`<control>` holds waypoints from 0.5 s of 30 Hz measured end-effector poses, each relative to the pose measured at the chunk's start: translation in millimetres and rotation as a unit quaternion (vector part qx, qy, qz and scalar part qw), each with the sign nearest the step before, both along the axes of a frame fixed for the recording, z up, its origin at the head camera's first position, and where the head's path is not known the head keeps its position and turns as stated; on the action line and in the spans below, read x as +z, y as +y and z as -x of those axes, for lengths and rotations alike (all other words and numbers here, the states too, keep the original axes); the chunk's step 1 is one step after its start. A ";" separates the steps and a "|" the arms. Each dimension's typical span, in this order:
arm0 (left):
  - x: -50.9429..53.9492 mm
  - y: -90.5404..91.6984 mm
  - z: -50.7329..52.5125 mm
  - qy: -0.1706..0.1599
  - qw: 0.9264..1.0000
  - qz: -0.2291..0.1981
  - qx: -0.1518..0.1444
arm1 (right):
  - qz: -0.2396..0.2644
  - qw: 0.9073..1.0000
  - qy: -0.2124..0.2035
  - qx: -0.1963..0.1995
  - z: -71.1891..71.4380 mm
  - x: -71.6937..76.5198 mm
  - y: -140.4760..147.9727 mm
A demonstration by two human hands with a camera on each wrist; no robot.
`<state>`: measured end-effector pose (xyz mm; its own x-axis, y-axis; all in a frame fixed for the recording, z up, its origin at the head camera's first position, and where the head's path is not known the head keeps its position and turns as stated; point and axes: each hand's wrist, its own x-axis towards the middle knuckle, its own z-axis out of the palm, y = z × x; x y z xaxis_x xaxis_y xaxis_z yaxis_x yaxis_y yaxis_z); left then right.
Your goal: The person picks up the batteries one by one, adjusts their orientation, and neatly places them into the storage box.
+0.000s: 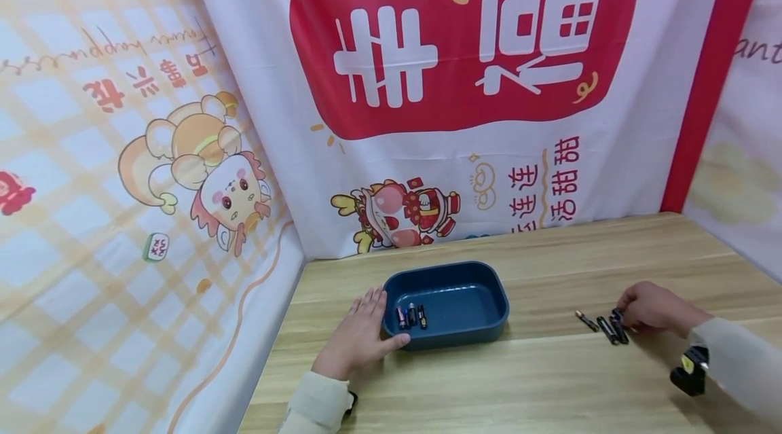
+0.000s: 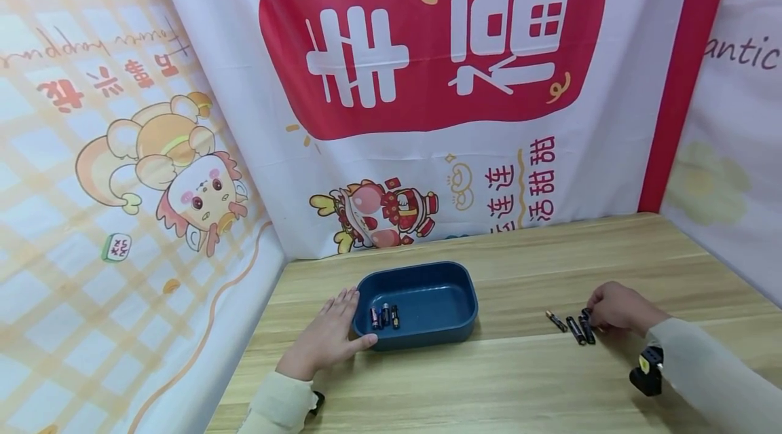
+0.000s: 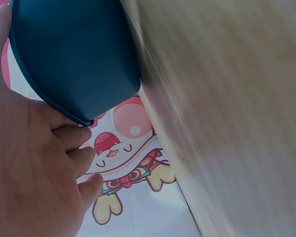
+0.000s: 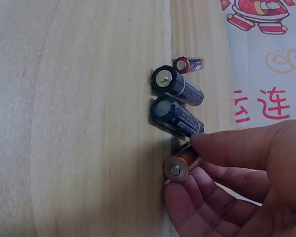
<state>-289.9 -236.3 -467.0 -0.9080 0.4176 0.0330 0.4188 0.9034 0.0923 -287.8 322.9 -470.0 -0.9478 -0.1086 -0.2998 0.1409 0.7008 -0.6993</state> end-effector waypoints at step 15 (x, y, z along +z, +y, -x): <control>2.3 1.2 0.2 -0.005 1.000 -0.003 0.007 | 0.060 0.998 -0.011 0.001 1.7 3.1 5.5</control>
